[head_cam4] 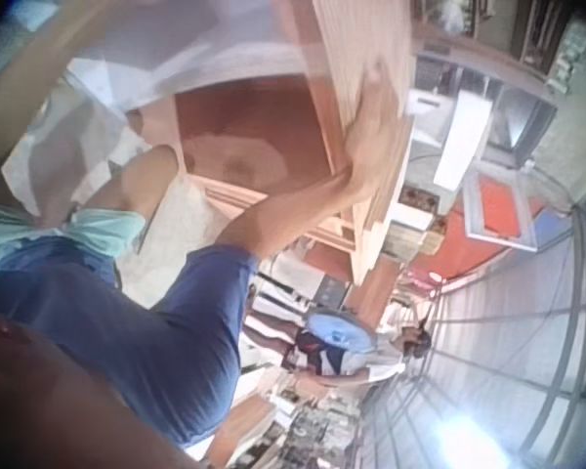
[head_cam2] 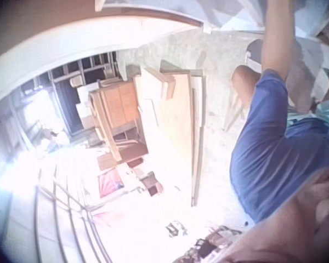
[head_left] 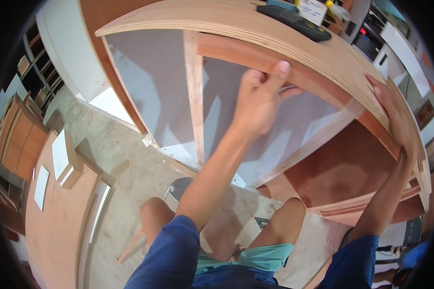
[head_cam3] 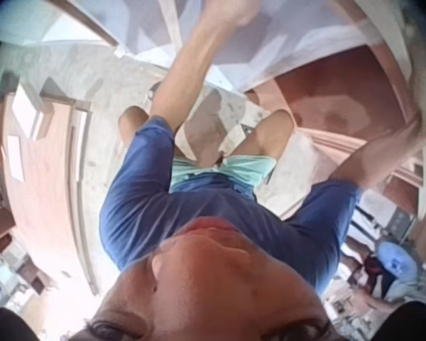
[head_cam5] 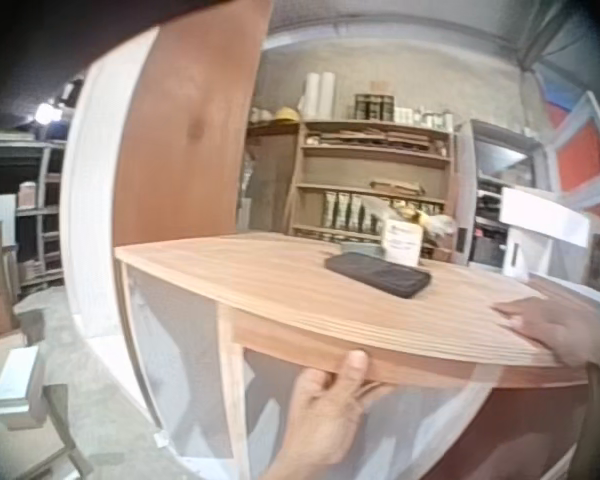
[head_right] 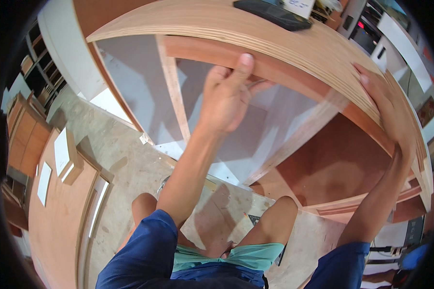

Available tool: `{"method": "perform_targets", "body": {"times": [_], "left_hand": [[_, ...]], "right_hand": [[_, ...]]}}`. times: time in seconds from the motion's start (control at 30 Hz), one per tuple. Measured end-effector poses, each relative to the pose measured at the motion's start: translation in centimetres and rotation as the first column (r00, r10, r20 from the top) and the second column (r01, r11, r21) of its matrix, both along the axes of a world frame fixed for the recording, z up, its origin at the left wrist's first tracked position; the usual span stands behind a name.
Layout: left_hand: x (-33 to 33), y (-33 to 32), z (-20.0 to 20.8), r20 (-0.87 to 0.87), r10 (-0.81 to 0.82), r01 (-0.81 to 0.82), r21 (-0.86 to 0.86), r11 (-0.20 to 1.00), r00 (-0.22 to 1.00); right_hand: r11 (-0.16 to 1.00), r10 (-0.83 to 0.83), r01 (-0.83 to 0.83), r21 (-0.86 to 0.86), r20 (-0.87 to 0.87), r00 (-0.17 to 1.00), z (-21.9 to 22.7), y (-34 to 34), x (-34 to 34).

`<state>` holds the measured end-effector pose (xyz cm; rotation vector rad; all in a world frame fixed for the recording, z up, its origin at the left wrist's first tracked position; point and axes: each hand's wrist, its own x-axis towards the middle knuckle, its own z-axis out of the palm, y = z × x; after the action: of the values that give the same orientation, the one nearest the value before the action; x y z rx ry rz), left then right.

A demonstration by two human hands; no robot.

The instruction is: The person cuts thin wooden strips on a table saw and fits them into a curved wooden frame. They repeatedly move between the saw and the frame, cutting and inserting pieces to complete the assembly.

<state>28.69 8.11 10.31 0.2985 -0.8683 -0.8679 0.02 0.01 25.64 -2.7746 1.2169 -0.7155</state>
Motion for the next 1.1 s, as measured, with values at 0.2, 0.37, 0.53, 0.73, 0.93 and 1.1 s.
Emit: {"method": "perform_targets", "body": {"times": [0.2,0.37,0.53,0.73,0.93,1.1], "left_hand": [[0.7,0.3,-1.2,-0.024,-0.001,0.002,0.040,0.999,1.000],[-0.9,-0.8,-2.0,-0.097,-0.058,0.058,-0.010,0.998,0.994],[0.7,-0.2,-1.5,-0.061,-0.053,0.052,-0.023,0.998,0.997],[0.8,-0.4,-2.0,-0.070,-0.070,0.064,-0.079,0.995,0.995],[0.8,0.1,-1.6,-0.043,-0.198,0.191,-0.123,0.974,0.979],[-0.5,0.4,-2.5,0.005,-0.162,0.162,-0.067,0.985,0.987]], "right_hand": [[0.997,-0.075,0.075,-0.012,0.013,0.997,-1.3,0.6,2.1],[0.997,-0.052,0.055,0.054,-0.061,0.997,-0.6,-1.5,0.3],[0.991,-0.011,0.018,0.136,-0.053,0.999,0.1,-1.0,2.3],[0.989,-0.018,0.022,0.143,-0.033,0.999,-0.7,-0.9,2.7],[0.991,-0.098,0.102,0.088,-0.050,0.994,-0.7,-1.0,2.1],[0.992,-0.085,0.089,0.089,-0.040,0.996,-0.9,-1.1,2.1]]}}
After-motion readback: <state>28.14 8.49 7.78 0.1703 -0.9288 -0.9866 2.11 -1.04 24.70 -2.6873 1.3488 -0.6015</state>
